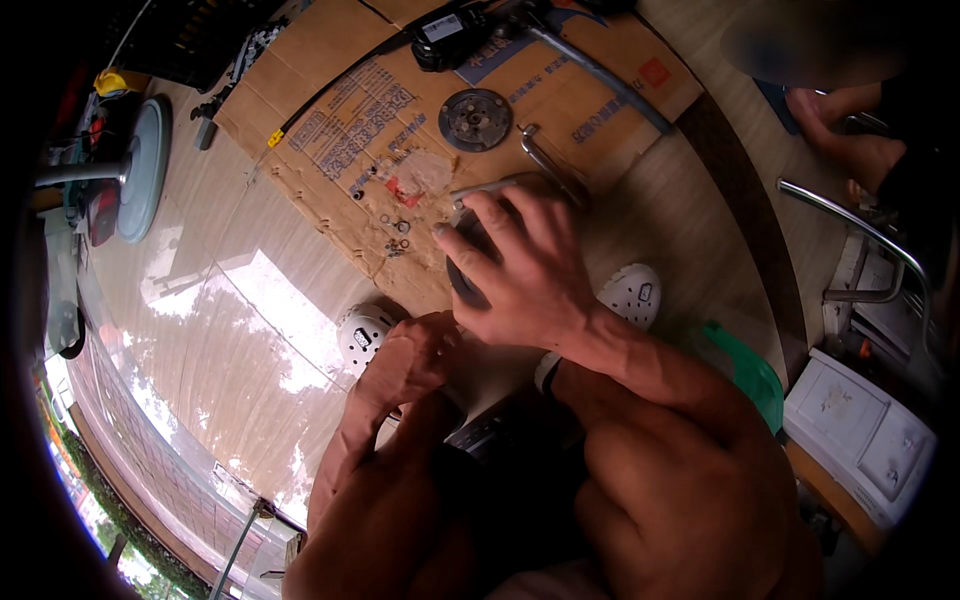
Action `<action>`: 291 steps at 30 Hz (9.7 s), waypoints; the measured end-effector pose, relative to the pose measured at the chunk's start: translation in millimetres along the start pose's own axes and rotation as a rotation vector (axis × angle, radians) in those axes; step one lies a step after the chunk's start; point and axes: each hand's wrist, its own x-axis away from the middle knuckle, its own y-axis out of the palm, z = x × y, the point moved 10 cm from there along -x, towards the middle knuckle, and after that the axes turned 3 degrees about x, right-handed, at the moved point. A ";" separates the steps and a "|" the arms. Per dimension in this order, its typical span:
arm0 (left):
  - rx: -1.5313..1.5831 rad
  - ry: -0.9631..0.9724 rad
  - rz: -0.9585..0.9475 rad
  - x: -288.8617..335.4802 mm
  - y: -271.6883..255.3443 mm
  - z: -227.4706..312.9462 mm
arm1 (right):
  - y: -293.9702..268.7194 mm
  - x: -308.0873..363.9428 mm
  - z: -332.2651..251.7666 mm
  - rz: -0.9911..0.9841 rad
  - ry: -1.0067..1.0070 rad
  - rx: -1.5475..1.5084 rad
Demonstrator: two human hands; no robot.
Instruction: The person disassembles a car compressor by removing a metal plate, tapping the central hub with a hammer, and then prying off the outer pulley assembly by hand.
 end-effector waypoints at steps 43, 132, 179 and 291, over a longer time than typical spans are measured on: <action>0.001 0.009 -0.008 -2.3 1.2 3.5 | -1.2 1.8 0.5 0.034 -0.019 -0.006; -0.148 0.063 0.683 -115.4 -89.7 69.7 | 3.1 2.1 81.8 0.188 0.517 -1.385; 0.978 0.518 0.812 -61.5 -95.8 82.8 | -3.5 10.4 65.0 0.240 0.266 -1.170; 0.897 0.646 0.624 -50.0 -75.7 102.1 | 10.9 17.5 76.9 0.182 0.499 -1.286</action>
